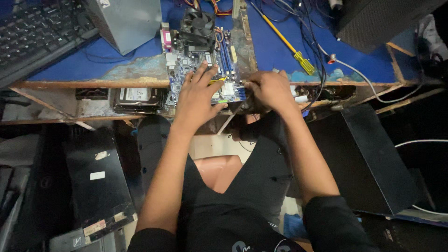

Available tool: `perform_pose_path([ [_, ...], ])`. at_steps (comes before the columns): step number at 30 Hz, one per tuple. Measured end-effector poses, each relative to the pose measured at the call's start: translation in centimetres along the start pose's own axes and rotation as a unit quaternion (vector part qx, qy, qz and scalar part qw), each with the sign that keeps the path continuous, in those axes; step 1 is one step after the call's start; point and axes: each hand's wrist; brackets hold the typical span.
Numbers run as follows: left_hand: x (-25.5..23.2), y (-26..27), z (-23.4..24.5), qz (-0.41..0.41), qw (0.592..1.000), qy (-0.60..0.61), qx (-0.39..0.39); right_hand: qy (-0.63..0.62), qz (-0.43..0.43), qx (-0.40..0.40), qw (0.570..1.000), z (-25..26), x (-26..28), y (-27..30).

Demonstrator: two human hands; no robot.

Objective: The person works on a computer motherboard, using a screwdriver to adjust components and then inserting a small blue module into a slot. The person continues to manipulate the module and other parts of the board by hand.

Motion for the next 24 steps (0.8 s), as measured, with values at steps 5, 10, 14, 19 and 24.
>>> perform_pose_path([
  [5,0.5,0.1,0.2,-0.024,1.0,0.02,-0.003,-0.066,-0.029,0.038,0.997,-0.3,-0.9,-0.6],
  [10,0.6,0.0,0.2,-0.031,0.999,0.009,0.005,-0.154,-0.069,0.085,0.982,-0.4,-2.0,-1.3],
  [14,0.4,-0.1,0.3,-0.027,1.0,0.007,0.007,-0.154,-0.076,0.098,0.98,-0.6,-2.2,-2.3],
  [19,0.2,-0.3,0.4,-0.03,1.0,0.008,0.006,-0.132,-0.065,0.073,0.986,-0.9,-2.3,-2.4],
  [24,-0.1,-0.4,0.4,-0.015,1.0,-0.006,0.015,-0.158,-0.059,0.074,0.983,-1.4,-2.8,-2.2],
])
Point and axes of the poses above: each hand's wrist, its own y-axis away from the middle knuckle, its own z-axis out of the back of the hand, x = y × z, and after that the axes turned 1 degree about x, right-handed
